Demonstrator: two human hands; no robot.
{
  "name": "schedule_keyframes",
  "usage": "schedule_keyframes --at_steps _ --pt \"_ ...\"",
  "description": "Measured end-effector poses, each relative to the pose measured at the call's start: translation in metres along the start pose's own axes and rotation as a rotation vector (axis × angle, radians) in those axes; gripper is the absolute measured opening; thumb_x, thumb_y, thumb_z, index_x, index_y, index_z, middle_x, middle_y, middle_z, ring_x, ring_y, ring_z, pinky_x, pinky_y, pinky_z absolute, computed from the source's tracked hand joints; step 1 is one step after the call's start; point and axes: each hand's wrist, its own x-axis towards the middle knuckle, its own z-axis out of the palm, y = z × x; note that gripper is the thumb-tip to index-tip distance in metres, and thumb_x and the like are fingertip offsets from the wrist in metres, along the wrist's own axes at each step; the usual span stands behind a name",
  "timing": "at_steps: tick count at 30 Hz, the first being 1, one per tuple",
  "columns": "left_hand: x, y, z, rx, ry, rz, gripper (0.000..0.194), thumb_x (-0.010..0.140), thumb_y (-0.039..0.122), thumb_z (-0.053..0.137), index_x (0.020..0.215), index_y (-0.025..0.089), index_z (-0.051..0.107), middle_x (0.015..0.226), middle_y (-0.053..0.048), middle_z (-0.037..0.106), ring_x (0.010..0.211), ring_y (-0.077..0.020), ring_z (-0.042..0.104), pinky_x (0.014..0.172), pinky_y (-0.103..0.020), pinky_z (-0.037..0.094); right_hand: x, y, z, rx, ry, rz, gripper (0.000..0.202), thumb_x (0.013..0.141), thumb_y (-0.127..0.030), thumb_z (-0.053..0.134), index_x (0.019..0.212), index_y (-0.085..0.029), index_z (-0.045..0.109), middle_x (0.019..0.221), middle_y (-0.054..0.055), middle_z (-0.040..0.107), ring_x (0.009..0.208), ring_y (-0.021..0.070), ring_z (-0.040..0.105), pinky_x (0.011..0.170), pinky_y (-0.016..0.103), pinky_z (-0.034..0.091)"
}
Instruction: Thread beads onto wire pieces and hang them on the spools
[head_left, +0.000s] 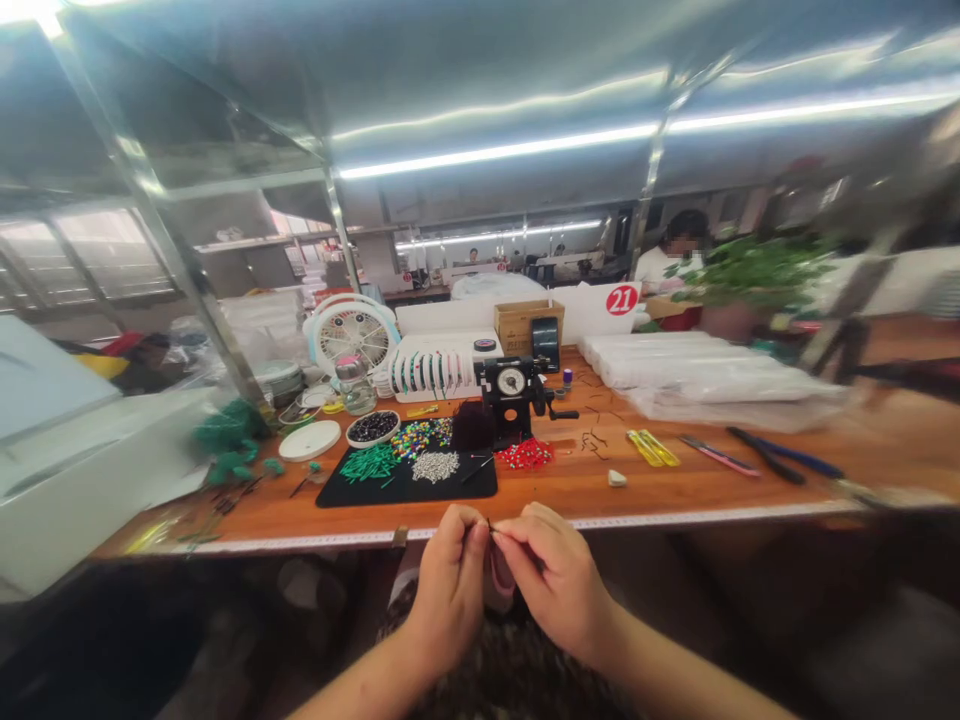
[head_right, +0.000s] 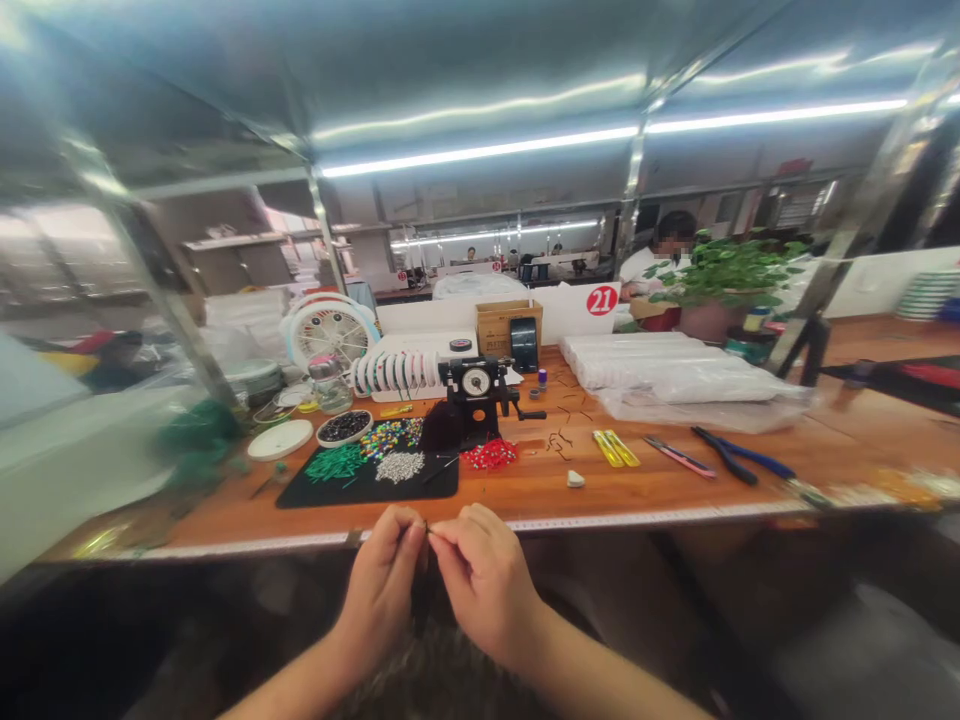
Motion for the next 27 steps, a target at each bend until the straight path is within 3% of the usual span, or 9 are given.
schedule_keyframes --at_steps 5,13,17,20,24,27 --pt "-0.004 0.001 0.001 -0.033 -0.020 -0.019 0.024 0.090 0.036 0.041 0.073 0.021 0.047 0.060 0.003 0.046 0.052 -0.0117 0.041 0.050 -0.023 0.033 0.001 -0.005 -0.006 0.101 -0.070 0.082 0.017 0.088 -0.018 0.046 0.080 -0.017 0.061 0.067 0.004 0.055 0.064 0.0160 0.051 0.061 0.028 0.042" --pt "-0.004 0.002 0.004 0.046 -0.008 -0.015 0.025 0.091 0.034 0.038 0.070 0.021 0.044 0.057 0.003 0.047 0.050 -0.0114 0.041 0.048 -0.023 0.029 0.003 -0.004 -0.005 0.106 -0.109 0.225 0.025 0.085 -0.021 0.051 0.062 -0.018 0.062 0.055 0.000 0.048 0.053 0.0126 0.046 0.052 0.025 0.036" --pt "-0.003 0.001 0.005 0.089 -0.001 -0.014 0.025 0.091 0.034 0.038 0.070 0.022 0.043 0.056 0.004 0.048 0.050 -0.0113 0.042 0.049 -0.023 0.030 0.002 -0.002 -0.003 0.091 -0.134 0.257 0.027 0.085 -0.022 0.050 0.062 -0.017 0.062 0.054 -0.001 0.048 0.052 0.0123 0.046 0.051 0.025 0.036" --pt "-0.001 0.004 0.004 0.065 -0.022 -0.030 0.025 0.091 0.033 0.039 0.069 0.021 0.043 0.055 0.004 0.049 0.050 -0.0112 0.043 0.048 -0.023 0.030 0.001 -0.001 -0.004 0.076 -0.142 0.208 0.024 0.088 -0.021 0.048 0.070 -0.017 0.063 0.059 0.001 0.052 0.055 0.0131 0.049 0.054 0.025 0.039" --pt "-0.001 0.013 0.001 -0.018 -0.062 -0.072 0.027 0.090 0.035 0.041 0.068 0.020 0.044 0.053 0.004 0.050 0.049 -0.0103 0.044 0.048 -0.022 0.030 -0.001 0.001 -0.007 -0.005 -0.118 0.031 0.019 0.090 -0.016 0.043 0.085 -0.017 0.061 0.070 0.004 0.058 0.066 0.0159 0.053 0.062 0.028 0.043" --pt "-0.001 0.019 -0.001 -0.114 -0.089 -0.146 0.028 0.088 0.036 0.045 0.065 0.019 0.045 0.053 0.004 0.050 0.049 -0.0094 0.044 0.047 -0.021 0.030 -0.002 0.001 -0.011 -0.096 -0.177 -0.057 0.018 0.091 -0.014 0.040 0.091 -0.017 0.058 0.074 0.005 0.058 0.068 0.0168 0.054 0.063 0.029 0.044"
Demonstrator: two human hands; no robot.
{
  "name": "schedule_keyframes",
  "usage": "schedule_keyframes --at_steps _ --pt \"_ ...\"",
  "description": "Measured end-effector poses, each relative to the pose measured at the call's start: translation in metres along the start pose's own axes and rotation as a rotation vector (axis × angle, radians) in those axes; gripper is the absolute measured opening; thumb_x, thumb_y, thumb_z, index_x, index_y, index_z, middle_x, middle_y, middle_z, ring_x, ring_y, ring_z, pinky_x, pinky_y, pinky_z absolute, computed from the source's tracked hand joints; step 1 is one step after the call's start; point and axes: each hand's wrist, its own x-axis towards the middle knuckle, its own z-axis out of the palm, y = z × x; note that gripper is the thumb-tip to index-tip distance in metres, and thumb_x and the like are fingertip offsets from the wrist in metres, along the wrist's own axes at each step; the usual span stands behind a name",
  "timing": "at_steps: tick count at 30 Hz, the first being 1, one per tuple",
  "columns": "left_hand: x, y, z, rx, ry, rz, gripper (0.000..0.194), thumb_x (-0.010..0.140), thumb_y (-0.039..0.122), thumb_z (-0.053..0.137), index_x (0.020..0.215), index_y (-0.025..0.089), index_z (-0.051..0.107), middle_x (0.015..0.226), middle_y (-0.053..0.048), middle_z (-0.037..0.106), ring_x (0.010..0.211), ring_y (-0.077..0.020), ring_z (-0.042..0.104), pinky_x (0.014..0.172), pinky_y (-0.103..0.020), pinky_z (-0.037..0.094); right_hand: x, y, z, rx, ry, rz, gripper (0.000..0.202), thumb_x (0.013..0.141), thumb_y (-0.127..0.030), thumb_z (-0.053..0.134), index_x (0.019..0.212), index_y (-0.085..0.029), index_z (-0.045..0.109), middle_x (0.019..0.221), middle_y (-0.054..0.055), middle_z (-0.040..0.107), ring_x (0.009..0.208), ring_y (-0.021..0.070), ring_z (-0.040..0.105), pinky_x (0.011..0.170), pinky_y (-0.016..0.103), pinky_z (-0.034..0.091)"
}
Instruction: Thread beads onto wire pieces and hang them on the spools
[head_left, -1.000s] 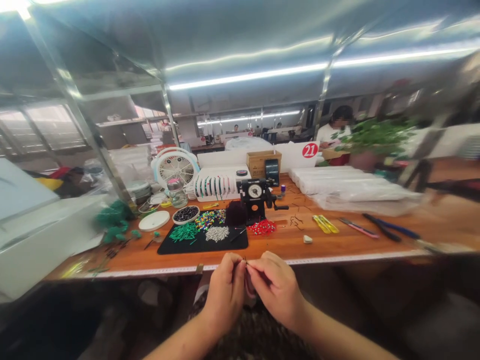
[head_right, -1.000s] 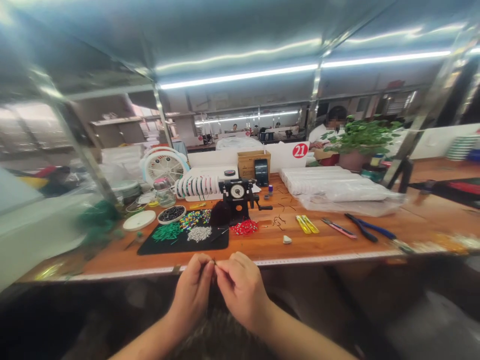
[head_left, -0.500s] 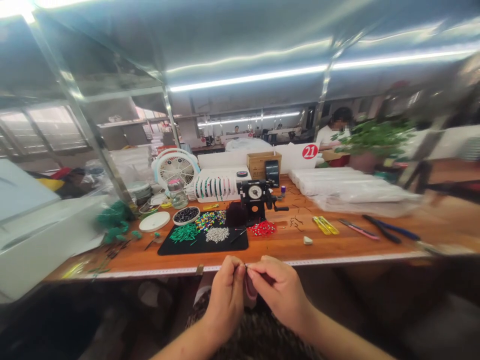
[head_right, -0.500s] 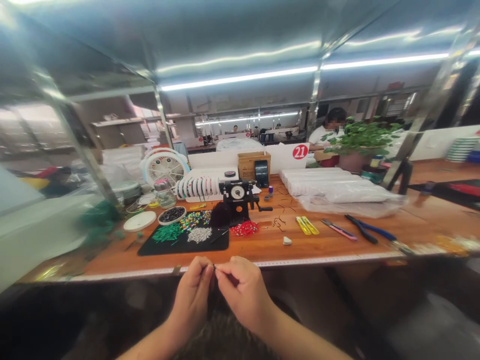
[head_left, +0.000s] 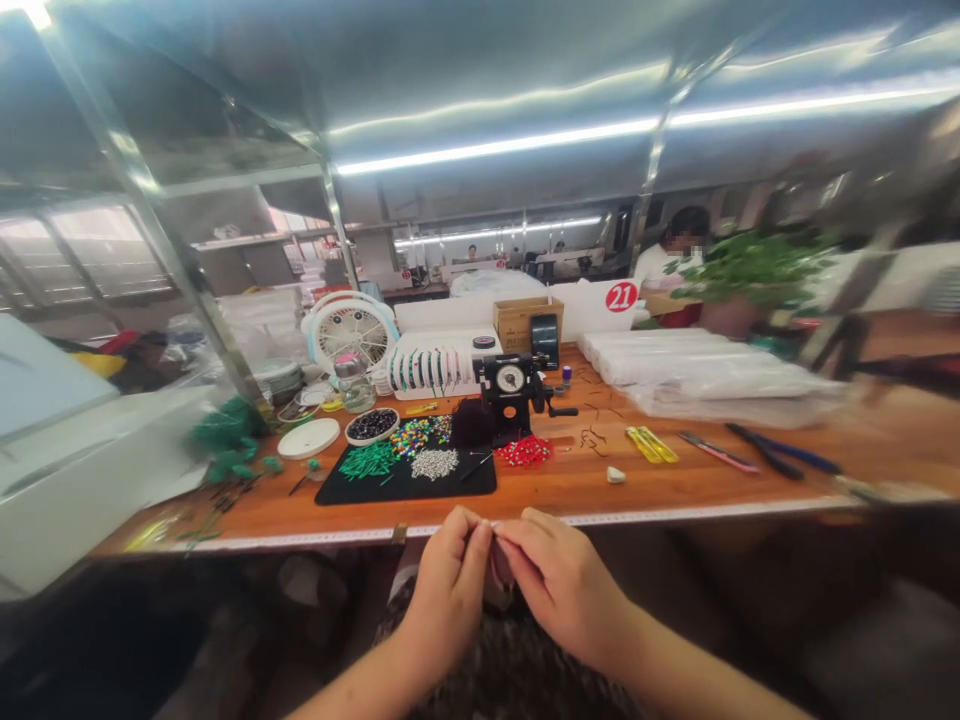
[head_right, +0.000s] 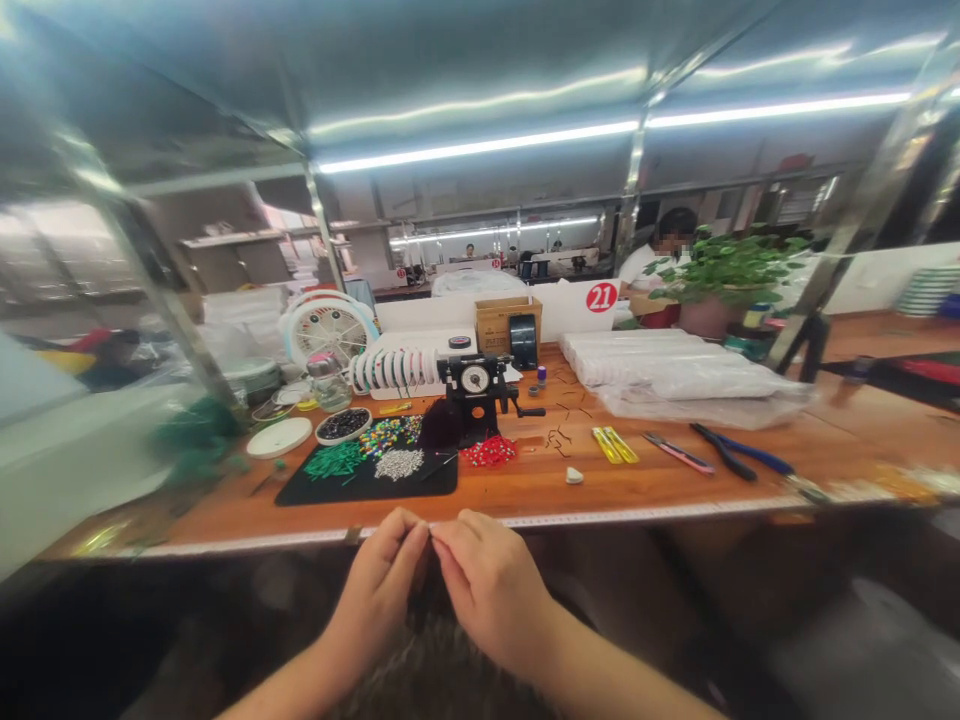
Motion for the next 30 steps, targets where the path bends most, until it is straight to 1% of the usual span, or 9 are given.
schedule_keyframes --at_steps 2,4,8,10,12,16,22,27,30 --pt "0.0004 0.0024 0.0005 -0.115 -0.041 -0.085 0.028 0.086 0.037 0.048 0.065 0.019 0.044 0.050 0.005 0.049 0.045 -0.0085 0.043 0.044 -0.020 0.029 -0.0004 0.0001 -0.0012 -0.026 -0.032 -0.018 0.018 0.090 -0.013 0.039 0.090 -0.017 0.057 0.074 0.005 0.057 0.066 0.0167 0.054 0.062 0.029 0.043" --pt "0.0015 0.0044 0.0016 -0.224 -0.076 -0.159 0.030 0.083 0.040 0.051 0.064 0.019 0.044 0.046 0.006 0.047 0.041 -0.0076 0.041 0.041 -0.019 0.027 -0.0002 0.0004 -0.0016 -0.014 -0.026 -0.025 0.016 0.089 -0.013 0.041 0.088 -0.016 0.056 0.071 0.004 0.056 0.064 0.0162 0.053 0.060 0.028 0.043" --pt "0.0043 0.0068 0.0038 -0.329 -0.088 -0.216 0.033 0.078 0.044 0.057 0.061 0.018 0.044 0.042 0.007 0.045 0.037 -0.0067 0.041 0.039 -0.018 0.027 0.0009 0.0020 -0.0010 0.043 -0.005 -0.025 0.017 0.089 -0.013 0.042 0.082 -0.017 0.056 0.066 0.002 0.054 0.060 0.0143 0.051 0.056 0.026 0.041" --pt "0.0053 0.0072 0.0038 -0.343 -0.087 -0.221 0.034 0.076 0.045 0.058 0.061 0.018 0.044 0.043 0.007 0.046 0.037 -0.0065 0.041 0.039 -0.018 0.027 0.0009 0.0032 -0.0011 0.058 -0.003 -0.018 0.017 0.090 -0.013 0.041 0.084 -0.017 0.056 0.067 0.002 0.054 0.060 0.0142 0.051 0.057 0.026 0.041" --pt "0.0058 0.0071 0.0030 -0.353 -0.089 -0.232 0.035 0.075 0.045 0.059 0.060 0.018 0.044 0.042 0.007 0.045 0.037 -0.0061 0.040 0.039 -0.018 0.027 0.0002 0.0044 -0.0019 0.069 -0.010 -0.018 0.015 0.090 -0.013 0.042 0.089 -0.017 0.056 0.072 0.003 0.057 0.066 0.0151 0.054 0.061 0.027 0.043" --pt "0.0062 0.0054 0.0011 -0.401 -0.096 -0.292 0.034 0.074 0.042 0.060 0.058 0.018 0.041 0.042 0.008 0.040 0.036 -0.0051 0.036 0.039 -0.018 0.025 -0.0018 0.0059 -0.0045 0.065 -0.056 -0.040 0.015 0.089 -0.012 0.044 0.098 -0.016 0.054 0.080 0.006 0.059 0.074 0.0171 0.056 0.066 0.029 0.046" --pt "0.0064 0.0029 0.0010 -0.473 -0.125 -0.381 0.029 0.074 0.034 0.058 0.058 0.018 0.040 0.043 0.009 0.036 0.036 -0.0044 0.034 0.039 -0.018 0.020 0.0001 0.0076 -0.0060 -0.021 -0.070 -0.096 0.016 0.089 -0.011 0.040 0.093 -0.015 0.055 0.075 0.006 0.057 0.069 0.0176 0.054 0.062 0.030 0.045" --pt "0.0071 0.0036 0.0022 -0.454 -0.143 -0.377 0.031 0.075 0.036 0.057 0.056 0.019 0.039 0.041 0.007 0.038 0.034 -0.0050 0.034 0.038 -0.019 0.017 0.0012 0.0091 -0.0044 -0.045 -0.060 -0.118 0.017 0.089 -0.012 0.040 0.083 -0.016 0.056 0.069 0.005 0.055 0.065 0.0169 0.052 0.059 0.029 0.042" --pt "0.0072 0.0037 0.0031 -0.443 -0.134 -0.353 0.033 0.074 0.039 0.059 0.056 0.019 0.039 0.039 0.008 0.038 0.033 -0.0049 0.034 0.037 -0.019 0.017 0.0012 0.0094 -0.0039 -0.015 -0.051 -0.098 0.017 0.088 -0.012 0.042 0.081 -0.016 0.056 0.066 0.003 0.054 0.061 0.0158 0.050 0.056 0.028 0.040"
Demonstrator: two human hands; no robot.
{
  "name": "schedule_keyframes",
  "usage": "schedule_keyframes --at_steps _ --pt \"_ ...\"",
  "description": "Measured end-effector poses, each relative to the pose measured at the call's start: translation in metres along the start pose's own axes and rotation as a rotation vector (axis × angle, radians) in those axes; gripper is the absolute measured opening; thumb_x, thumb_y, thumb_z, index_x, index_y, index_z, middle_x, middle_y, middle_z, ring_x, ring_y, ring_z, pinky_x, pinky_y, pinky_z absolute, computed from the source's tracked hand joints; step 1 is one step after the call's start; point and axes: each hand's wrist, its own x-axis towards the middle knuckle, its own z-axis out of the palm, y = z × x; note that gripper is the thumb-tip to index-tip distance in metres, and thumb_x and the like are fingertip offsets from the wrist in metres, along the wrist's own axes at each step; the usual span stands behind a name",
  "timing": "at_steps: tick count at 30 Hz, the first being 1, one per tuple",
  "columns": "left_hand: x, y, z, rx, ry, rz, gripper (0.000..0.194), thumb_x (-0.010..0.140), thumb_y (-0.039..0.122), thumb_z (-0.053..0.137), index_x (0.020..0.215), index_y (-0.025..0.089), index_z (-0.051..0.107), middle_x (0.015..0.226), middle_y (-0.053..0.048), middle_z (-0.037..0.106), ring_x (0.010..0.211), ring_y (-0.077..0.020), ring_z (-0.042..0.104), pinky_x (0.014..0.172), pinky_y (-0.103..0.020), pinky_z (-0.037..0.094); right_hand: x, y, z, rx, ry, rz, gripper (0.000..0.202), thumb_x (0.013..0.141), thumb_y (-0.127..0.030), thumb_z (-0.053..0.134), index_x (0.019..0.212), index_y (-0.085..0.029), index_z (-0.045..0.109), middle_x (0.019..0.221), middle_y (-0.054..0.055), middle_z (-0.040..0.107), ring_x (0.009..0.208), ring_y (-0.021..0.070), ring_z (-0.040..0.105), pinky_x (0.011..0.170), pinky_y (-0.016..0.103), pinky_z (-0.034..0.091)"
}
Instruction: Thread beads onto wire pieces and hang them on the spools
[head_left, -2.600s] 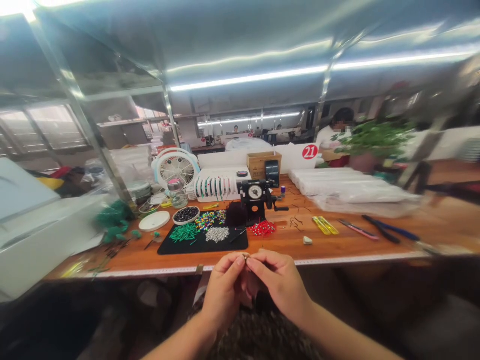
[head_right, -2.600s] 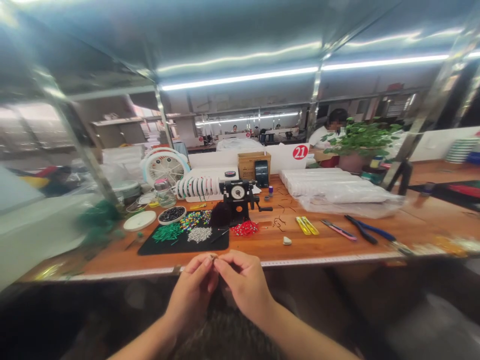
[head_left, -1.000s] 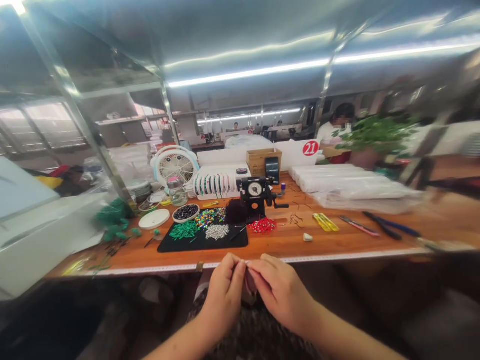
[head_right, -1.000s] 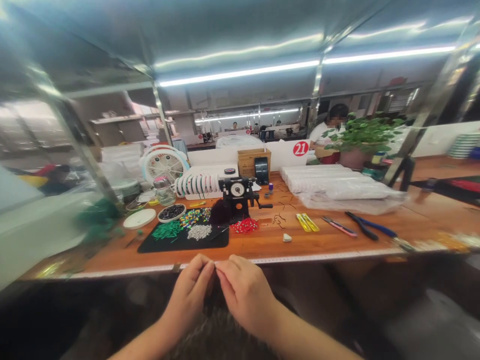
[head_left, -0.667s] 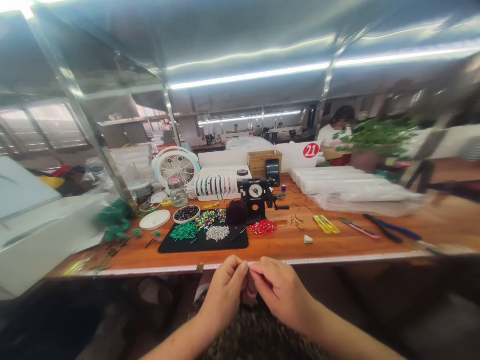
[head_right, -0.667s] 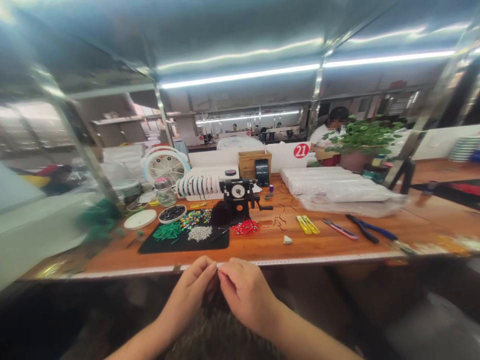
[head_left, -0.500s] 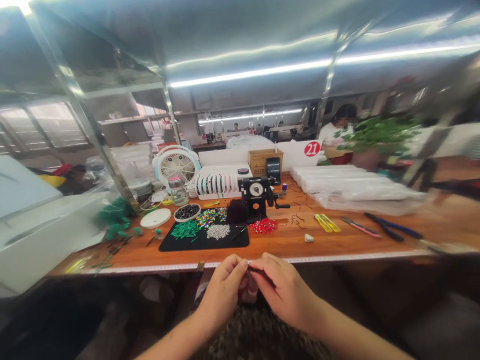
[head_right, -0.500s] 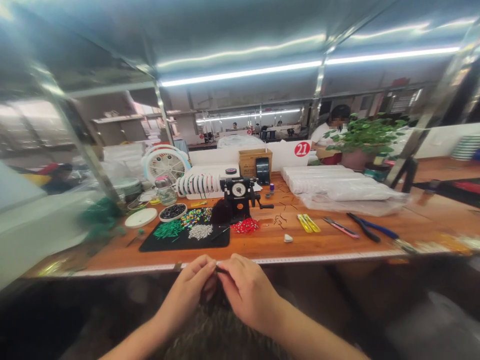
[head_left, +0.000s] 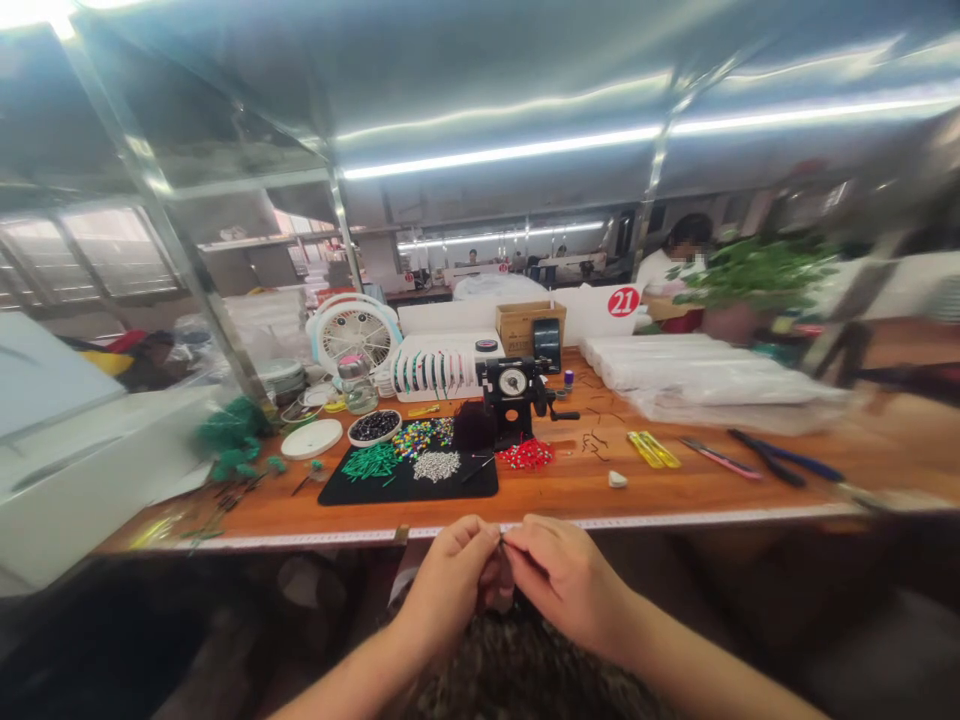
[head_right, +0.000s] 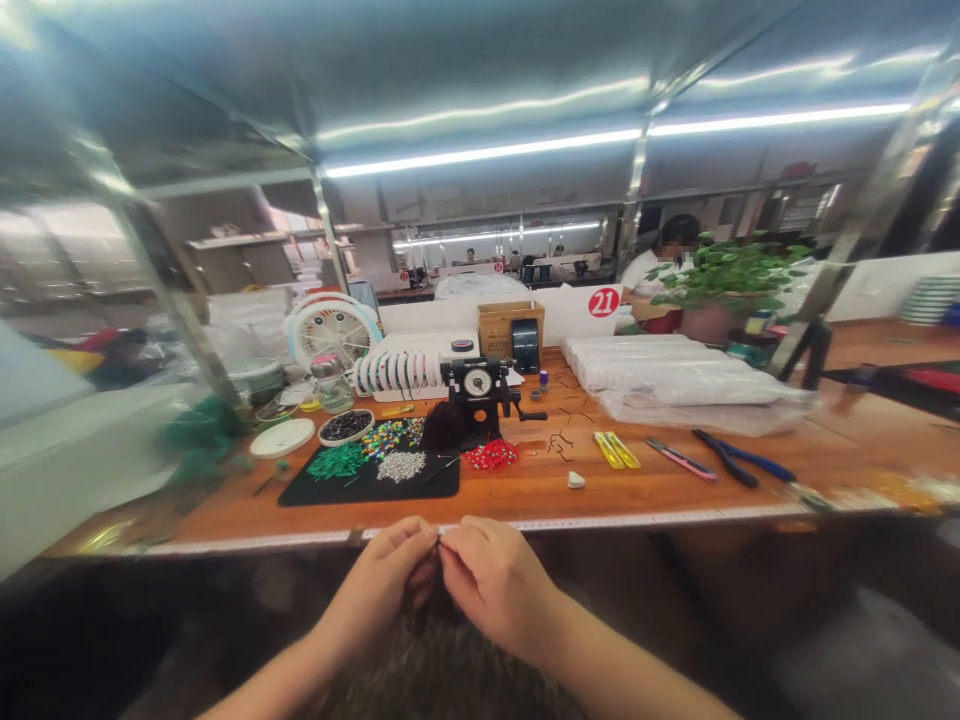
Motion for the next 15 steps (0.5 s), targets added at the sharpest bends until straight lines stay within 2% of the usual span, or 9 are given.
schedule_keyframes --at_steps 7,12,15 --pt "0.0000 -0.0008 -0.0001 -0.040 -0.009 -0.001 0.035 0.073 0.040 0.061 0.057 0.018 0.039 0.042 0.009 0.037 0.036 -0.0037 0.031 0.038 -0.016 0.022 -0.0019 -0.0016 -0.0055 0.118 -0.066 0.073 0.015 0.089 -0.012 0.042 0.091 -0.017 0.056 0.076 0.004 0.057 0.069 0.0154 0.053 0.064 0.028 0.043" --pt "-0.0007 0.0003 0.0017 0.034 0.017 0.052 0.038 0.071 0.046 0.063 0.057 0.018 0.041 0.041 0.009 0.038 0.036 -0.0044 0.033 0.038 -0.017 0.025 -0.0010 -0.0023 -0.0083 0.117 -0.083 0.097 0.016 0.089 -0.013 0.040 0.084 -0.017 0.055 0.071 0.002 0.054 0.065 0.0144 0.051 0.060 0.027 0.041" --pt "-0.0013 0.0022 0.0029 0.055 0.004 0.069 0.039 0.071 0.049 0.063 0.058 0.019 0.041 0.039 0.009 0.040 0.035 -0.0050 0.034 0.038 -0.018 0.025 0.0003 -0.0030 -0.0098 0.134 -0.101 0.109 0.018 0.089 -0.013 0.039 0.085 -0.017 0.056 0.072 0.003 0.055 0.067 0.0147 0.052 0.062 0.027 0.041"
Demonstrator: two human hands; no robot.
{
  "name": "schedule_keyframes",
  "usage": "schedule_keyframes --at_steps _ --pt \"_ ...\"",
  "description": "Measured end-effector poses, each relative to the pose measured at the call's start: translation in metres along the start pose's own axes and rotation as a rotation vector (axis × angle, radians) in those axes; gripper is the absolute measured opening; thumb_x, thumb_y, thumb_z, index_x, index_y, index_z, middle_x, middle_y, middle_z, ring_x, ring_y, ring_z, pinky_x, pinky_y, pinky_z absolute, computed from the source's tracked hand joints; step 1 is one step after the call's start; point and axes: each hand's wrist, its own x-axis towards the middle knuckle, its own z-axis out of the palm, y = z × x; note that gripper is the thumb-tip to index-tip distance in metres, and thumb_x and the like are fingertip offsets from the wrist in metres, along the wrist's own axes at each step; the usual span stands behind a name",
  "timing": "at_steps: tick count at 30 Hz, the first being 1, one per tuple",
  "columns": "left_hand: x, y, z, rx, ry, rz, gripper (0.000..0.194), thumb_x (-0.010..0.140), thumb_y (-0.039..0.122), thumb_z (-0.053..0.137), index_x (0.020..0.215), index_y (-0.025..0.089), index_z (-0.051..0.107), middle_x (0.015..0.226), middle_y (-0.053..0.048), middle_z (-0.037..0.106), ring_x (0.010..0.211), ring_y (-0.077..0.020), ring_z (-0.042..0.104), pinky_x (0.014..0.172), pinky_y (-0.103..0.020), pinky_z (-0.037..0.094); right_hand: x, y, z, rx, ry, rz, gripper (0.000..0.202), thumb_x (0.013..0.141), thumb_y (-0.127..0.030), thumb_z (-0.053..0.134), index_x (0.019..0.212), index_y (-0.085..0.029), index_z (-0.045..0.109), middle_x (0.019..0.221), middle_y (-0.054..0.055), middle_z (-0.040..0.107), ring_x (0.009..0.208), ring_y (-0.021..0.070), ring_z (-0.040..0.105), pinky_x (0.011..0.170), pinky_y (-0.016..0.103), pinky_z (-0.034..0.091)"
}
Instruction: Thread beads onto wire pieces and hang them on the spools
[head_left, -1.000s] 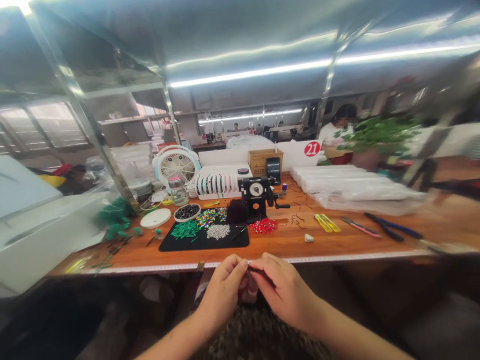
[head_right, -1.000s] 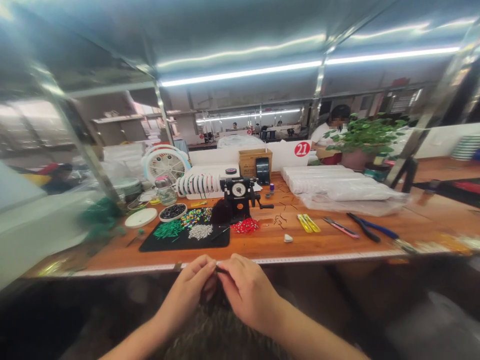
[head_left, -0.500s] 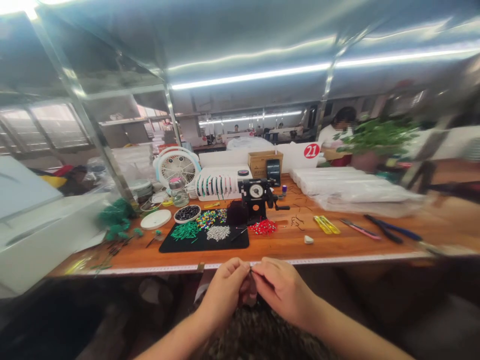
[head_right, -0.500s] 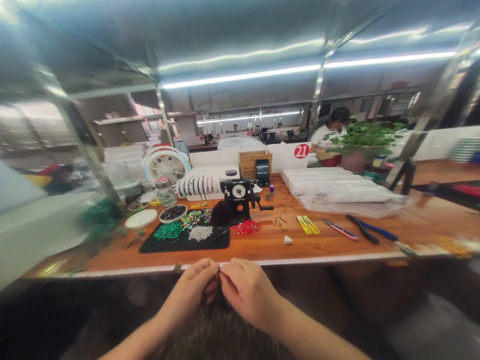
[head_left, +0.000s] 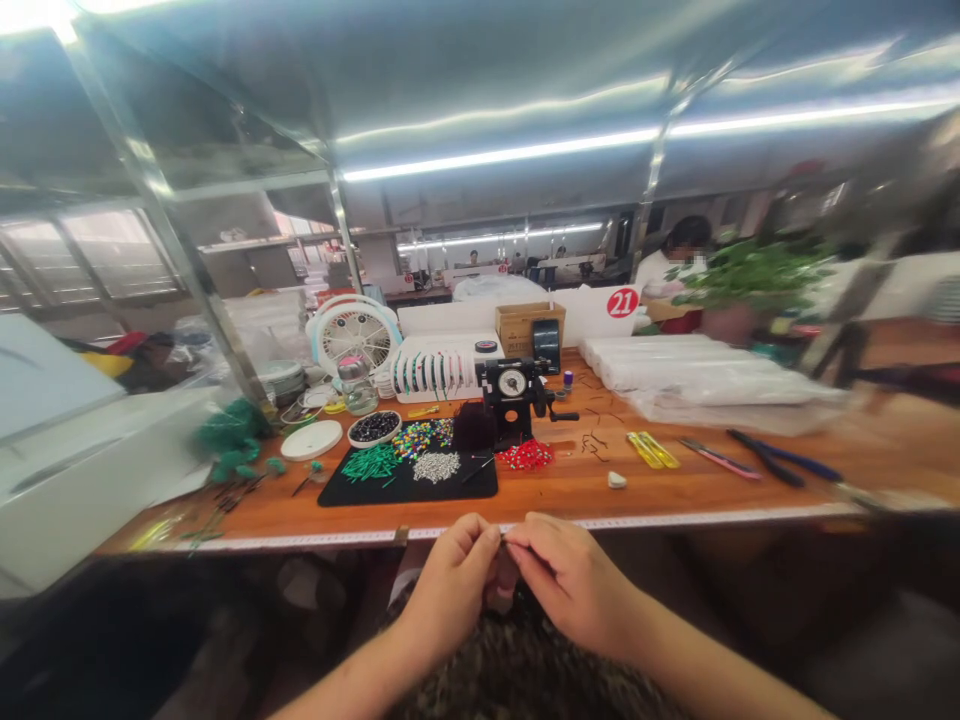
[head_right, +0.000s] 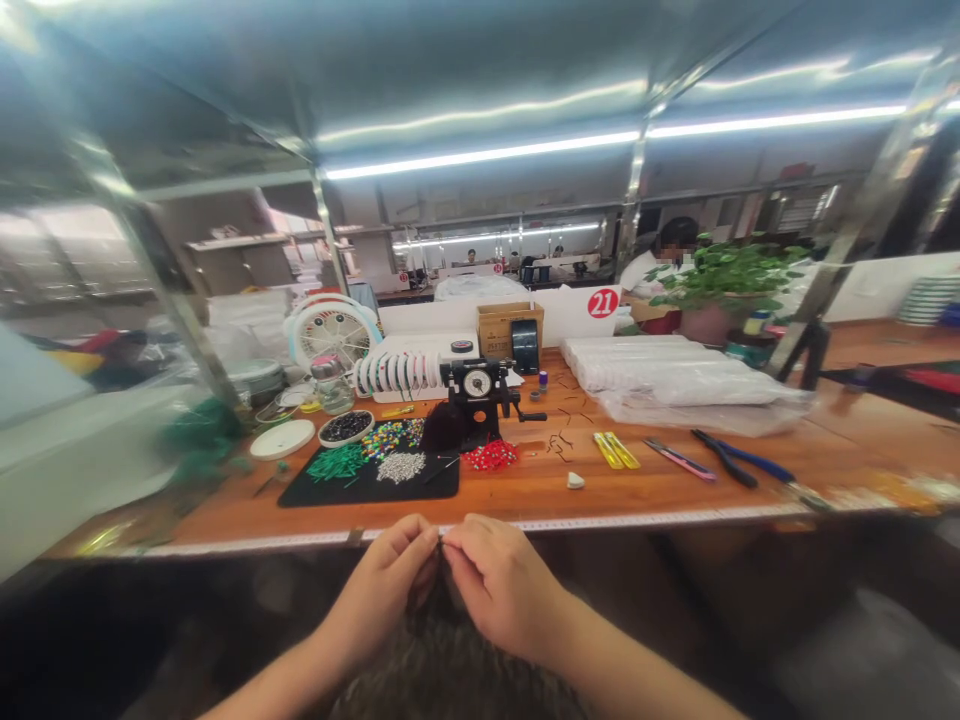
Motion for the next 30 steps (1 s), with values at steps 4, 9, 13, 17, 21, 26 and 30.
schedule_keyframes --at_steps 4,9,13,17,21,26,30 --pt "0.0002 0.0012 0.0004 -0.022 -0.009 -0.024 0.041 0.069 0.049 0.064 0.056 0.019 0.040 0.039 0.008 0.041 0.035 -0.0047 0.034 0.038 -0.017 0.026 0.0011 -0.0020 -0.0021 0.054 -0.006 0.035 0.019 0.089 -0.014 0.040 0.083 -0.017 0.058 0.072 0.003 0.056 0.066 0.0141 0.052 0.062 0.026 0.041" --pt "0.0006 -0.0014 0.0008 0.011 0.013 -0.002 0.039 0.071 0.049 0.063 0.058 0.019 0.041 0.041 0.009 0.039 0.035 -0.0049 0.034 0.037 -0.017 0.026 0.0028 -0.0036 -0.0026 0.121 -0.023 0.113 0.025 0.089 -0.016 0.042 0.071 -0.017 0.059 0.064 0.001 0.054 0.060 0.0126 0.050 0.058 0.025 0.039" --pt "0.0007 -0.0020 0.0013 0.006 0.032 -0.022 0.040 0.068 0.050 0.065 0.058 0.018 0.042 0.042 0.009 0.038 0.036 -0.0046 0.032 0.037 -0.016 0.025 0.0026 -0.0029 -0.0015 0.126 -0.022 0.140 0.026 0.090 -0.018 0.043 0.070 -0.017 0.060 0.064 0.001 0.054 0.060 0.0127 0.050 0.058 0.025 0.038" --pt "0.0010 -0.0002 0.0007 -0.015 0.022 -0.024 0.040 0.068 0.049 0.065 0.058 0.018 0.041 0.041 0.009 0.039 0.037 -0.0043 0.032 0.037 -0.016 0.026 0.0008 -0.0013 -0.0011 0.167 -0.018 0.151 0.017 0.089 -0.017 0.045 0.080 -0.018 0.059 0.072 0.001 0.057 0.066 0.0125 0.053 0.062 0.024 0.040" --pt "0.0012 0.0014 0.0011 -0.013 0.010 -0.019 0.040 0.069 0.049 0.064 0.057 0.018 0.040 0.039 0.009 0.038 0.035 -0.0042 0.032 0.037 -0.017 0.025 -0.0004 0.0000 0.0000 0.172 -0.004 0.152 0.015 0.088 -0.016 0.045 0.078 -0.018 0.056 0.071 0.000 0.057 0.063 0.0117 0.052 0.060 0.024 0.040" --pt "0.0029 -0.0032 0.0017 -0.027 -0.005 -0.014 0.040 0.069 0.048 0.064 0.057 0.019 0.040 0.039 0.009 0.040 0.035 -0.0043 0.032 0.037 -0.017 0.024 0.0012 -0.0002 0.0024 0.143 0.016 0.157 0.020 0.086 -0.016 0.046 0.069 -0.018 0.056 0.063 -0.001 0.052 0.058 0.0111 0.048 0.055 0.023 0.037" --pt "0.0030 -0.0054 0.0009 -0.014 0.011 -0.005 0.039 0.070 0.049 0.063 0.058 0.019 0.041 0.039 0.009 0.039 0.034 -0.0046 0.032 0.036 -0.017 0.024 0.0028 -0.0010 0.0008 0.148 -0.010 0.168 0.026 0.089 -0.018 0.044 0.066 -0.018 0.057 0.062 -0.001 0.053 0.058 0.0114 0.049 0.056 0.023 0.038"
